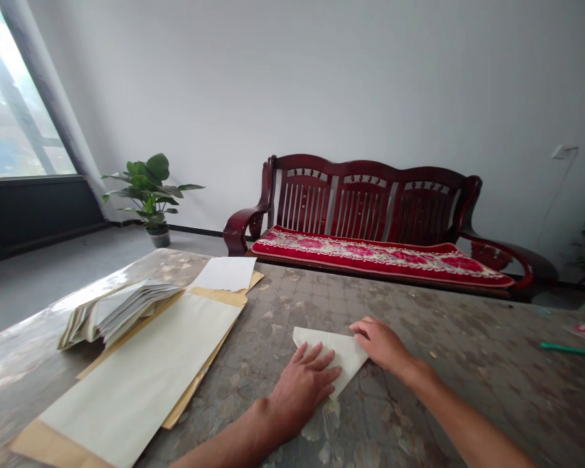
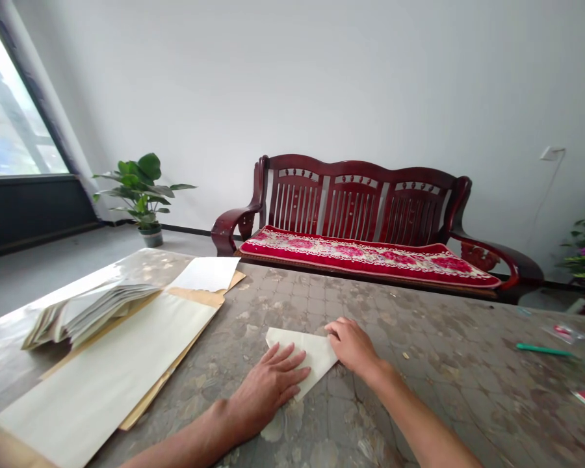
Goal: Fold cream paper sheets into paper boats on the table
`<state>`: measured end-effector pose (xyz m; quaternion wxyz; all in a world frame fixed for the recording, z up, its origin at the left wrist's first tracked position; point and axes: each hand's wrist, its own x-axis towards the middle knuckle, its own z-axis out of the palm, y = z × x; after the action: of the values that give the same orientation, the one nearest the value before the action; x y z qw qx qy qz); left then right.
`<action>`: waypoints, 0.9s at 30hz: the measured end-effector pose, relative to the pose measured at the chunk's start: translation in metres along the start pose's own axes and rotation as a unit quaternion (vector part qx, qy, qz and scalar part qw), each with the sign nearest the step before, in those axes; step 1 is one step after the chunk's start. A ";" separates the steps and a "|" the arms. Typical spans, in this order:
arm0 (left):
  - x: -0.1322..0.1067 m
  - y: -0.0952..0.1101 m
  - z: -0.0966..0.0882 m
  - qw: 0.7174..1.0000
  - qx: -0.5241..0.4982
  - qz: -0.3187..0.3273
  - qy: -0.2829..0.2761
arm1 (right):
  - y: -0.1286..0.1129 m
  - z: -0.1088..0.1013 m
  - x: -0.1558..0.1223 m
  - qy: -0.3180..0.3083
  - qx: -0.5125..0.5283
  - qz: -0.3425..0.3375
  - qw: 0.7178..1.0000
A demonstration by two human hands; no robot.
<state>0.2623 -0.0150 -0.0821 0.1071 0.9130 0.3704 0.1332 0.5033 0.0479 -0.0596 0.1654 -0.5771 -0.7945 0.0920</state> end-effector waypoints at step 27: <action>0.002 0.000 0.000 0.999 -0.036 -0.007 0.012 | -0.023 0.000 0.034 -0.128 0.068 0.046 0.988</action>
<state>0.2642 -0.0134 -0.0818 0.1366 0.9043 0.3730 0.1565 0.4736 0.0731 -0.0465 0.0968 -0.5836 -0.7738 0.2264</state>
